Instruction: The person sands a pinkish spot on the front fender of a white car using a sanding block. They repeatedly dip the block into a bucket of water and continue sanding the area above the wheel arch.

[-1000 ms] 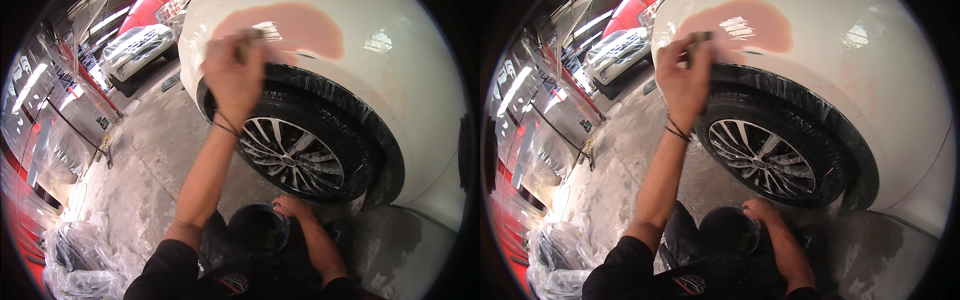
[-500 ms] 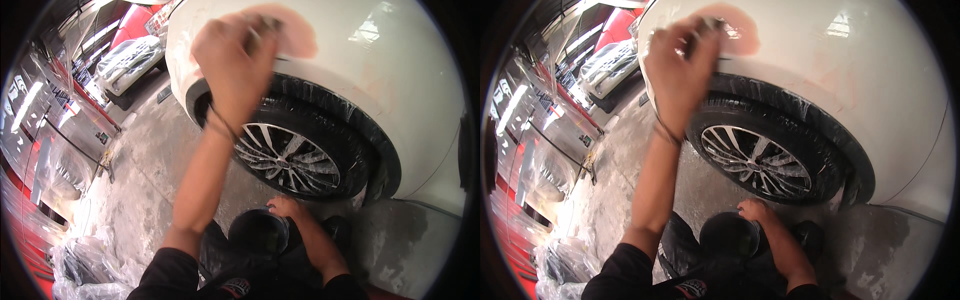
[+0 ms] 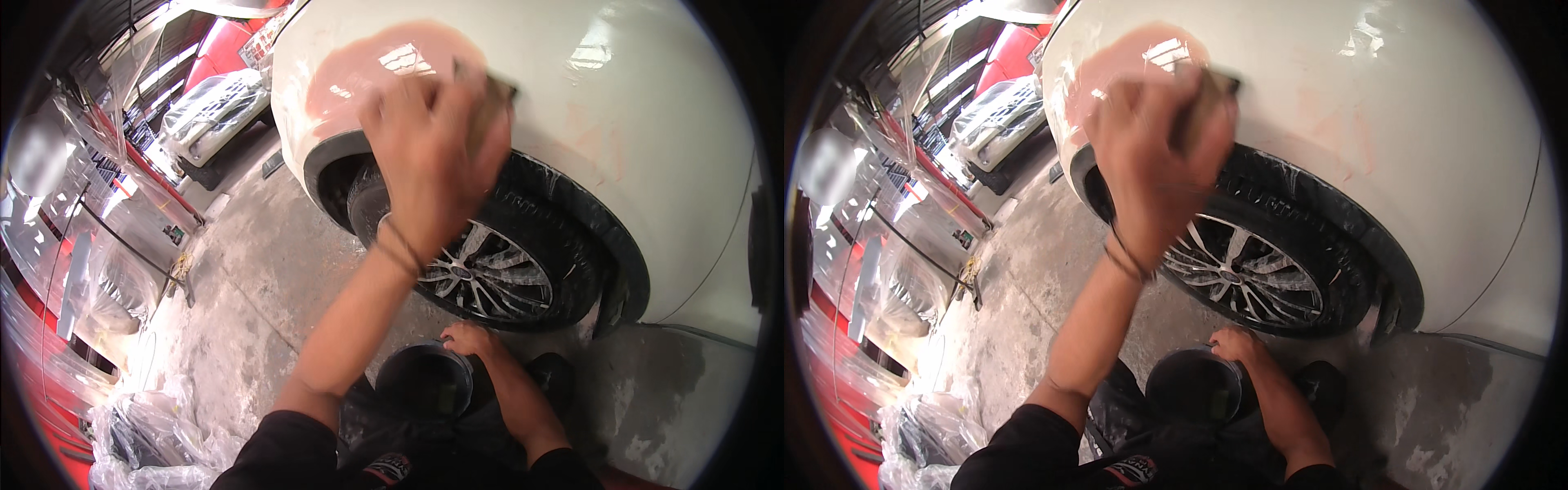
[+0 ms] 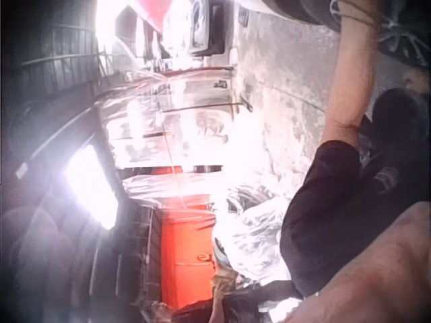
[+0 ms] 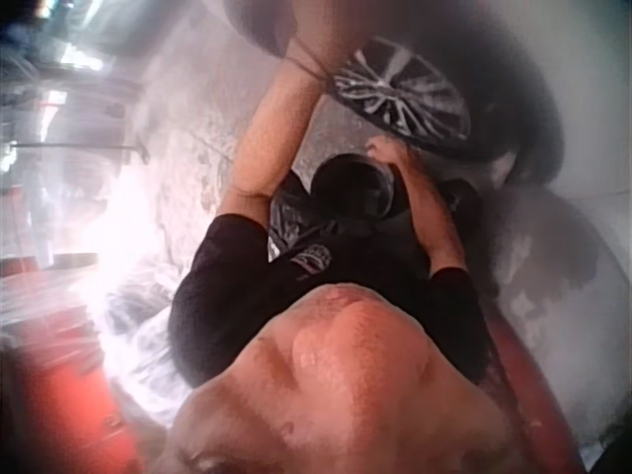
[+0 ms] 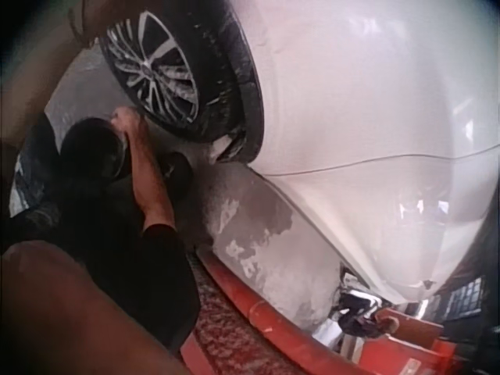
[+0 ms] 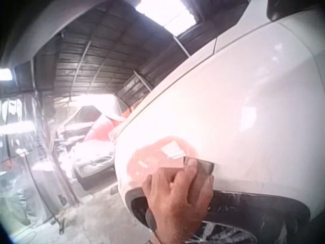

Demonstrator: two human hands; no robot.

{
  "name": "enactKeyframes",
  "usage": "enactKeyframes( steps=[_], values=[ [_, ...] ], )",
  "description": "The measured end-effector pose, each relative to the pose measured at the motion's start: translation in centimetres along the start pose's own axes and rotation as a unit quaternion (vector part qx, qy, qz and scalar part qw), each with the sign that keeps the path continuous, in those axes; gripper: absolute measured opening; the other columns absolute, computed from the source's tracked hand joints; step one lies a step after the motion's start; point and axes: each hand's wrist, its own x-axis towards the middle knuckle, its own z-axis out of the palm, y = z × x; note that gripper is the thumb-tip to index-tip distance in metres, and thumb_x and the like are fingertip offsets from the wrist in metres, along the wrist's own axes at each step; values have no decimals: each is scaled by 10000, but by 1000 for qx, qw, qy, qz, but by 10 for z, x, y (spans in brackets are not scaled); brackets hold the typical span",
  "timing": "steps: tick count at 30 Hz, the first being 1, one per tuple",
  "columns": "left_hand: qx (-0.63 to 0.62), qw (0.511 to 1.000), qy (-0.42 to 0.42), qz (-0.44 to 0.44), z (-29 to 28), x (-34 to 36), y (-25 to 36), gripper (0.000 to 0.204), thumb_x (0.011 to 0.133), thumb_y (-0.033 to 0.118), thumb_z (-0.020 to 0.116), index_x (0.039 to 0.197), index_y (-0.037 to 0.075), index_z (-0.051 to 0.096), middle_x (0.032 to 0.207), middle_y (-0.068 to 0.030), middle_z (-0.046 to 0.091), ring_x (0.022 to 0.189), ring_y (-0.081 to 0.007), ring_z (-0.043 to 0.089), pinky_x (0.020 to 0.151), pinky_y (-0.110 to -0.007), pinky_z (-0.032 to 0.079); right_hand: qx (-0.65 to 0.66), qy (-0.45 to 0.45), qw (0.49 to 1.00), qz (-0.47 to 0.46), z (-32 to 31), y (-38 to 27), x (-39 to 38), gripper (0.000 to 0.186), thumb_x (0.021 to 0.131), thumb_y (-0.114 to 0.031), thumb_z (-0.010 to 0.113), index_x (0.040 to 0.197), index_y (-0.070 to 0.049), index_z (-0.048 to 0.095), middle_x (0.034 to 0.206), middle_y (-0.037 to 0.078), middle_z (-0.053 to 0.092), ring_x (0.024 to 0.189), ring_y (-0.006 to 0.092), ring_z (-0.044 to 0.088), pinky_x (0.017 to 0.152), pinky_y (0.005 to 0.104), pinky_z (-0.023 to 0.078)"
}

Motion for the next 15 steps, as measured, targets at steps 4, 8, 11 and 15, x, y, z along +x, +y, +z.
enactKeyframes(
  steps=[4, 8, 11, 15],
  values=[
    [-43, 999, -11, 13, -2, -4, 6, 357, 857, 302, 897, 1147, 138, 772, 1000, -84, 664, 993, -287, 649, 999, -510, 398, -7, 10, 1000, -3, 0, 10, -2, 452, 987, -327, 754, 1385, -114, 783, 1392, 188, 775, 1334, 392, 705, 1141, 485, 552],
    [-37, 998, -40, -22, 18, 63, -26, 370, 877, 281, 878, 1180, 98, 772, 1009, -91, 674, 1007, -288, 658, 1011, -523, 404, -7, 4, 1000, -20, 6, -9, -3, 450, 978, -338, 771, 1370, -117, 790, 1351, 185, 790, 1307, 392, 718, 1130, 500, 556],
    [-48, 997, -42, -46, 13, 71, -22, 334, 916, 265, 844, 1171, 63, 770, 997, -113, 683, 988, -317, 660, 987, -523, 423, -19, 8, 999, -44, 11, -20, -2, 431, 969, -346, 786, 1339, -124, 805, 1310, 171, 805, 1278, 386, 733, 1122, 506, 565],
    [-68, 998, -17, -4, 2, -10, 3, 432, 834, 248, 891, 1209, 103, 734, 1079, -101, 656, 1046, -303, 647, 1032, -578, 370, -28, -15, 999, -38, 8, -6, -2, 425, 966, -343, 791, 1331, -126, 804, 1333, 174, 794, 1296, 386, 720, 1129, 508, 553]
  ],
)
